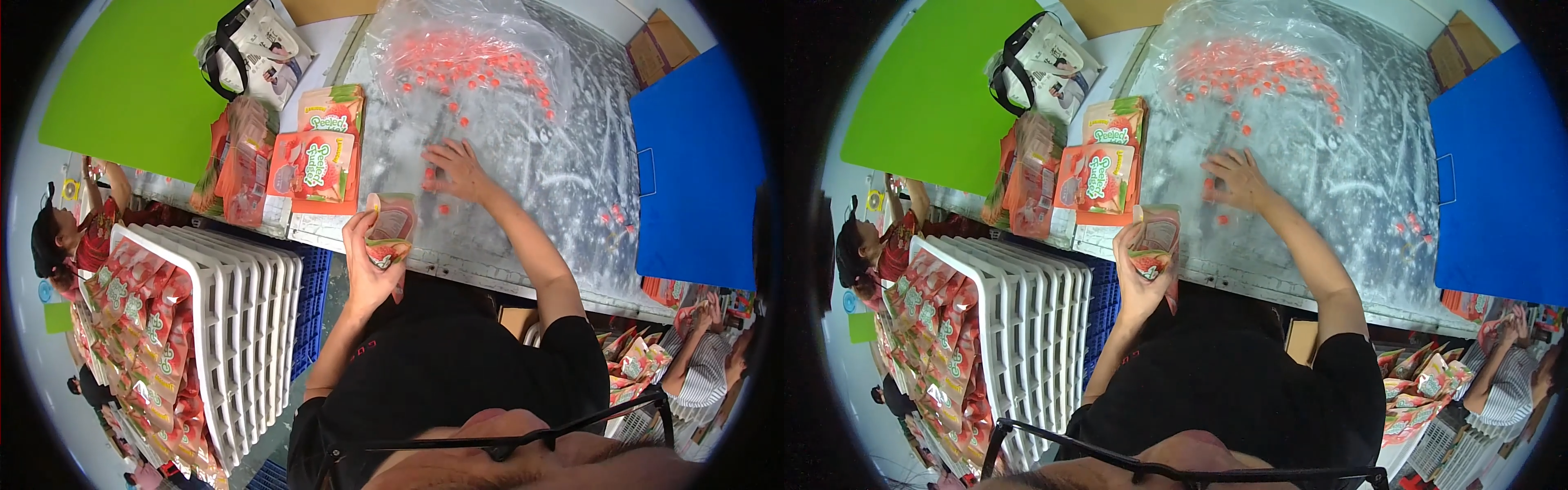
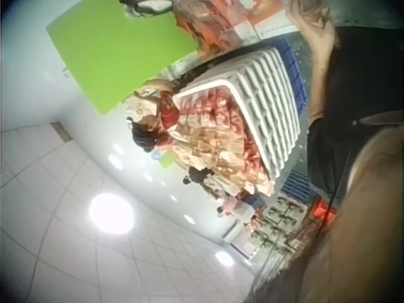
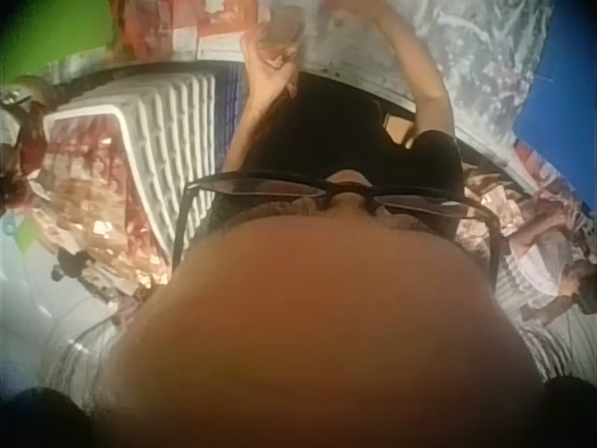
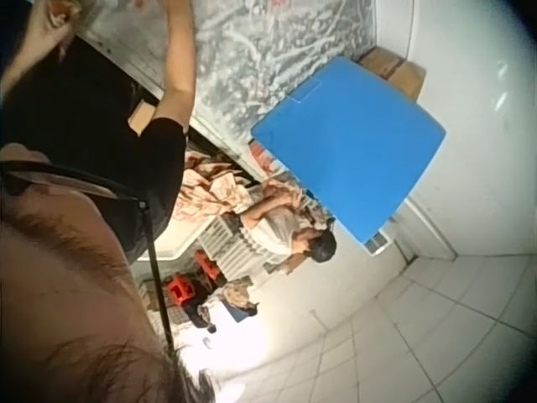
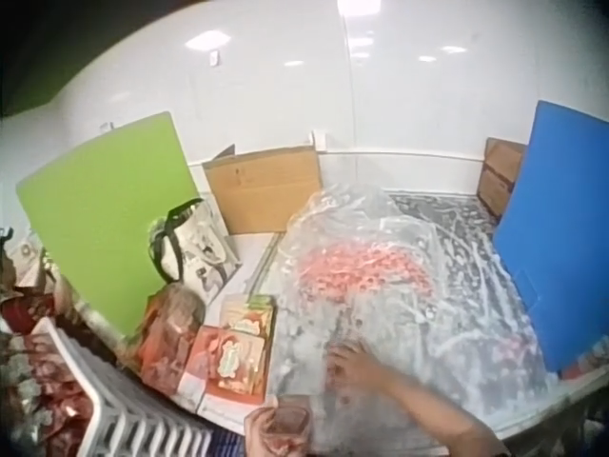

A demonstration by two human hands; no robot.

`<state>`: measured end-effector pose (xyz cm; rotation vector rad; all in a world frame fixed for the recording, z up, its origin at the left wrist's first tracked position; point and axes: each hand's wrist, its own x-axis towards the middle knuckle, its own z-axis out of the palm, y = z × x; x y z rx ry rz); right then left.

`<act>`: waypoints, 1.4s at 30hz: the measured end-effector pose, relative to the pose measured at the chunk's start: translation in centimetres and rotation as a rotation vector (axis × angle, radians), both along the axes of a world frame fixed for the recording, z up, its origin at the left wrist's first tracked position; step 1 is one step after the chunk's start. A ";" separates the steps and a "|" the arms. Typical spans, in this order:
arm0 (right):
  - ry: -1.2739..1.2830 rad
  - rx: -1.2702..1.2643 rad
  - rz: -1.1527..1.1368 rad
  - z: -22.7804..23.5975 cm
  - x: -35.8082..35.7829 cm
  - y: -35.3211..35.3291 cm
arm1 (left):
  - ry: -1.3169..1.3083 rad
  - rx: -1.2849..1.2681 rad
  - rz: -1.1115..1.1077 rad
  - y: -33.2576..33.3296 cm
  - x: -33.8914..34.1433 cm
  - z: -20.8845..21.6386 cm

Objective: Packaging small pink candies into plastic bags at a factory workbench.

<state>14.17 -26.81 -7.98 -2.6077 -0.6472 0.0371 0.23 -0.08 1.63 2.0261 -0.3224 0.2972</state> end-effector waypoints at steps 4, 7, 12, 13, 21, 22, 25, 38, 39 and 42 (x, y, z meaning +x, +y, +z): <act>-0.102 -0.014 0.058 1.7 -5.6 2.8 | 0.019 -0.025 0.025 0.3 -0.1 -0.4; -0.252 0.008 0.117 1.1 -6.2 3.6 | 0.017 -0.029 -0.001 0.1 0.2 -0.4; -0.289 0.006 0.082 -1.5 -6.6 3.1 | -0.011 -0.011 -0.017 -0.3 0.4 -0.1; -0.358 0.044 0.073 -1.6 -6.4 2.9 | -0.015 0.000 -0.015 -0.3 0.3 -0.1; -0.182 0.357 -0.049 1.5 -6.1 5.9 | -0.075 -0.003 0.095 1.2 0.6 -0.8; -0.234 0.280 0.029 1.4 -6.4 6.8 | -0.078 0.005 0.104 1.3 0.7 -0.9; -0.326 0.138 0.165 -0.1 -6.3 7.4 | -0.083 0.027 0.103 1.2 0.8 0.1; 0.031 0.312 0.123 16.6 -7.4 5.5 | -0.118 0.226 0.025 -0.9 1.4 -1.6; 0.029 0.310 0.120 16.7 -7.6 5.8 | -0.106 0.224 0.018 -1.1 1.3 -1.5; -0.078 0.306 0.069 16.9 -8.1 6.6 | -0.085 0.221 0.007 -1.6 1.2 -1.0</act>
